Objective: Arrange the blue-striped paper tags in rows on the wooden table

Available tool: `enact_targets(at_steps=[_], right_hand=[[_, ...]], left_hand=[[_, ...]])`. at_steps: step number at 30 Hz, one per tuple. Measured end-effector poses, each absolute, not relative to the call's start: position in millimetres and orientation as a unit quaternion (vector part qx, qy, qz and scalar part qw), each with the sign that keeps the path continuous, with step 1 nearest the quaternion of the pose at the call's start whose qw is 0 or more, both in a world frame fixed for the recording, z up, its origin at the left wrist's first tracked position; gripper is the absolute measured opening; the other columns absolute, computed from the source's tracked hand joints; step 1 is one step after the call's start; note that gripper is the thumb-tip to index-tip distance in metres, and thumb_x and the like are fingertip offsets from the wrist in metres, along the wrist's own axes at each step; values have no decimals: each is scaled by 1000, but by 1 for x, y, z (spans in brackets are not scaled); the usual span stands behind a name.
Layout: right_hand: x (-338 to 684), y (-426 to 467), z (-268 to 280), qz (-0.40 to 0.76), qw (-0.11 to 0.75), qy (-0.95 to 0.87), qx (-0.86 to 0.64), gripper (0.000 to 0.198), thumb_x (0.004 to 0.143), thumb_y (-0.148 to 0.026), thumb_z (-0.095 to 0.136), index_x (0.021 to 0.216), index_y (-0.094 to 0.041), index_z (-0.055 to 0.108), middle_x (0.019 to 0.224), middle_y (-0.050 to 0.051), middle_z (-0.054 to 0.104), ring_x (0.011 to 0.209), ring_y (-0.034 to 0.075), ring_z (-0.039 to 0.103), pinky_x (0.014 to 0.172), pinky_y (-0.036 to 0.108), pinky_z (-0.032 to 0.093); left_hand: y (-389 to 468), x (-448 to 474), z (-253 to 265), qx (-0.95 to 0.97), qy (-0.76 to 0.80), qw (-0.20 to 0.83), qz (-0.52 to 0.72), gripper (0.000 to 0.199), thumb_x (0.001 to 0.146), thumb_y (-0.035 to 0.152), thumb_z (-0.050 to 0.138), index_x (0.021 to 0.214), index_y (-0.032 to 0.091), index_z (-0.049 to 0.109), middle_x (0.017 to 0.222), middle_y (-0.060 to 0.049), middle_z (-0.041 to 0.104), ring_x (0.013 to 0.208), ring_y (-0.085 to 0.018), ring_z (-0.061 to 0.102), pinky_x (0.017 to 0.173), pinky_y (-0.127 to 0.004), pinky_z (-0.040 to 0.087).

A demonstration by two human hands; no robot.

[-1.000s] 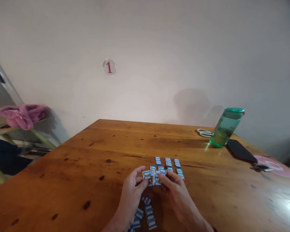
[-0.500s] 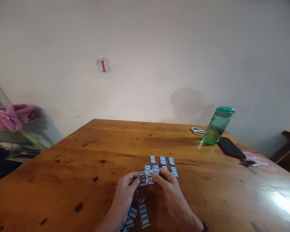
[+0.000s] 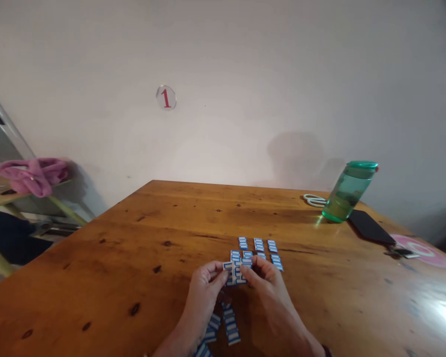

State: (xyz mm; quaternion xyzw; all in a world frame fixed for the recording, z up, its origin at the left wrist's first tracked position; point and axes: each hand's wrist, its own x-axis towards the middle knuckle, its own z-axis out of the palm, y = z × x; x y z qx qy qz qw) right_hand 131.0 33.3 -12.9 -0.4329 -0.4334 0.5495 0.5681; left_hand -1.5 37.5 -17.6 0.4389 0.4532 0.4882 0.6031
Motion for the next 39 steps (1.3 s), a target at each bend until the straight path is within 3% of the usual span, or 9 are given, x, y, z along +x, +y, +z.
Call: enact_targets(at_steps=[7,13,20,28,39], right_hand=[[130,34,-17,554,570,-429,-429,20,65,-34,68,67,-17,59,60,-1,59,57,15,54,54,25,43],[131,29,-13,632,548,-398,-378,14,72,-30,65,70,-16,62,61,-2,59,55,12,52,54,23,42],[133,30,-9,693,541,-336,-338,11,66,-25,71,71,-16,65,65,-1,63,55,10,53,54,22,44],[130,28,-11,607,551,-396,-412,19,64,-33,71,65,-16,62,59,-2,60,54,11,52,52,23,42],[129,29,-15,588,549,-427,-413,19,70,-36,65,72,-17,62,65,0,61,59,15,55,57,27,45]], left_hand=[[34,1,-13,420,452,619,486,21,62,31,68,71,13,64,65,-3,65,59,-14,57,44,-21,47],[30,2,-7,398,424,666,468,23,61,32,70,71,12,63,64,-3,65,55,-14,59,44,-20,47],[28,2,-6,358,379,723,453,20,67,30,66,74,12,61,65,-3,65,52,-12,59,43,-20,47],[29,3,-9,459,464,595,470,15,66,27,63,64,14,58,58,0,60,48,-11,55,41,-20,46],[30,3,-6,425,476,585,500,14,60,25,65,66,14,59,59,0,61,50,-12,53,40,-21,47]])
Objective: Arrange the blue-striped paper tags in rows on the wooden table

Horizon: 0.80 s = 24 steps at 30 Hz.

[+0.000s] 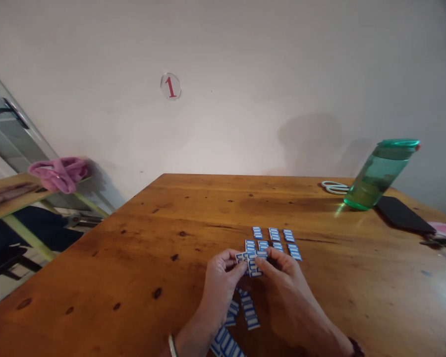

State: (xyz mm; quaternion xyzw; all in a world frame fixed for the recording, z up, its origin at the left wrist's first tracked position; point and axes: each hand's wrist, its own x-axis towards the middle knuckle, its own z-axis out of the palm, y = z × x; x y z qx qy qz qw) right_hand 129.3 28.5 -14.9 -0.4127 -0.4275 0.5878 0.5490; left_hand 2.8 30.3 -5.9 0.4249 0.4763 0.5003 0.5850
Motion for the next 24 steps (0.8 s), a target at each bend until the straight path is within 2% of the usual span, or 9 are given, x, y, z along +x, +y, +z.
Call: enact_targets(at_steps=[13,19,24], right_hand=[[129,29,-16,571,553,-440,-418,20,68,-36,67,73,-17,63,61,-1,58,60,15,54,58,26,44],[130,28,-19,598,546,-423,-407,19,71,-34,64,80,-18,63,69,1,62,65,17,57,60,28,45],[131,28,-19,582,549,-440,-408,18,71,-33,65,79,-18,64,66,0,62,63,16,57,58,26,44]], left_hand=[[30,3,-7,451,459,584,494,10,65,22,62,69,13,61,62,-2,65,57,-14,58,49,-23,50],[28,4,-5,445,443,602,493,10,65,22,63,70,14,61,64,-3,67,58,-16,61,53,-26,51],[28,5,-4,443,429,617,489,11,67,22,62,72,13,61,69,-4,68,60,-17,62,55,-26,51]])
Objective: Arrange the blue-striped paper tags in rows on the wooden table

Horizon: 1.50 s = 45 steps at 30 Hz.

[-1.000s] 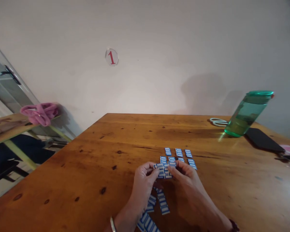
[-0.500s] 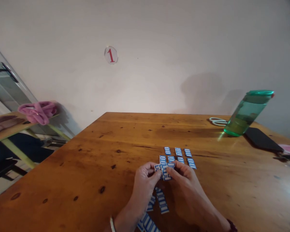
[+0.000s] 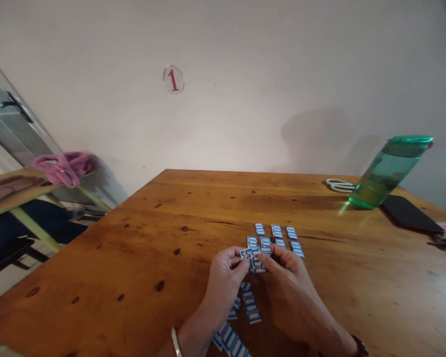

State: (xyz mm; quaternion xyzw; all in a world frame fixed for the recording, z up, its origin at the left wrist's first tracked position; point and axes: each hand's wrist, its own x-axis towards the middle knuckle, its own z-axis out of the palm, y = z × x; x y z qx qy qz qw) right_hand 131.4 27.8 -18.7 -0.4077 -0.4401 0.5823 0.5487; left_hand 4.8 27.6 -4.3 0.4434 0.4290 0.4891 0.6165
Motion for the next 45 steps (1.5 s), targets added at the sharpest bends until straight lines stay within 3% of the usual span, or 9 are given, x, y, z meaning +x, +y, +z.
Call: enact_targets(at_steps=[6,14,22,45], right_hand=[[131,29,-17,575,546,-441,-422,18,69,-35,66,75,-18,62,66,0,62,59,15,54,55,25,43],[131,29,-19,565,552,-437,-429,20,70,-36,65,73,-17,59,65,1,60,55,14,53,51,25,42],[132,31,-13,499,559,-473,-464,22,66,-37,67,68,-17,57,61,-1,58,55,13,51,52,24,41],[131,31,-16,475,526,-506,-492,23,64,-39,63,64,-17,55,58,-2,53,54,14,47,51,25,39]], left_hand=[[28,4,-5,453,410,627,484,13,70,23,60,77,13,62,73,-6,68,65,-18,63,58,-28,52],[28,5,-9,458,409,633,472,15,69,28,60,71,13,61,65,-4,66,57,-16,61,55,-27,50],[28,5,-9,451,415,631,476,16,67,29,62,68,13,62,62,-1,62,57,-14,56,53,-25,49],[30,5,-14,469,412,630,461,20,69,31,62,73,12,65,61,-1,59,57,-12,53,52,-24,48]])
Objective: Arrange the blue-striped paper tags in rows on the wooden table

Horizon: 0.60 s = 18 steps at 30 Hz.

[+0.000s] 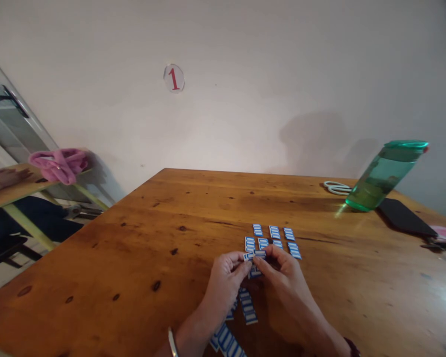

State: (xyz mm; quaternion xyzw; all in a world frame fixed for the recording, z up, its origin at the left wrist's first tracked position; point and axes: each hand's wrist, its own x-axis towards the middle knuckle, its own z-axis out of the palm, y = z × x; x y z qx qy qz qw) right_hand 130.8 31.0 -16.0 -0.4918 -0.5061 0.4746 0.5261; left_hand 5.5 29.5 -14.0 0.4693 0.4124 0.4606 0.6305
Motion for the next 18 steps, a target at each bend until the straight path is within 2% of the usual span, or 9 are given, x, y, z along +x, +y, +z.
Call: enact_targets(at_steps=[4,8,18], right_hand=[[131,30,-20,406,508,-560,-514,23,73,-40,54,68,-18,54,60,-2,53,54,13,45,51,24,38],[132,31,-22,358,484,-590,-537,27,79,-40,46,63,-19,49,58,-2,50,53,12,42,50,23,36],[138,32,-15,362,464,-610,-530,26,74,-42,52,61,-20,48,54,-4,42,51,12,38,46,23,31]], left_hand=[[29,6,-11,462,418,625,470,16,67,28,61,66,12,63,59,0,58,54,-11,52,51,-23,48],[28,6,-10,446,424,630,474,14,68,27,60,66,13,61,60,0,60,55,-13,55,52,-26,50],[35,0,-14,427,465,600,492,20,65,33,62,64,14,60,58,0,57,52,-12,51,44,-21,45]])
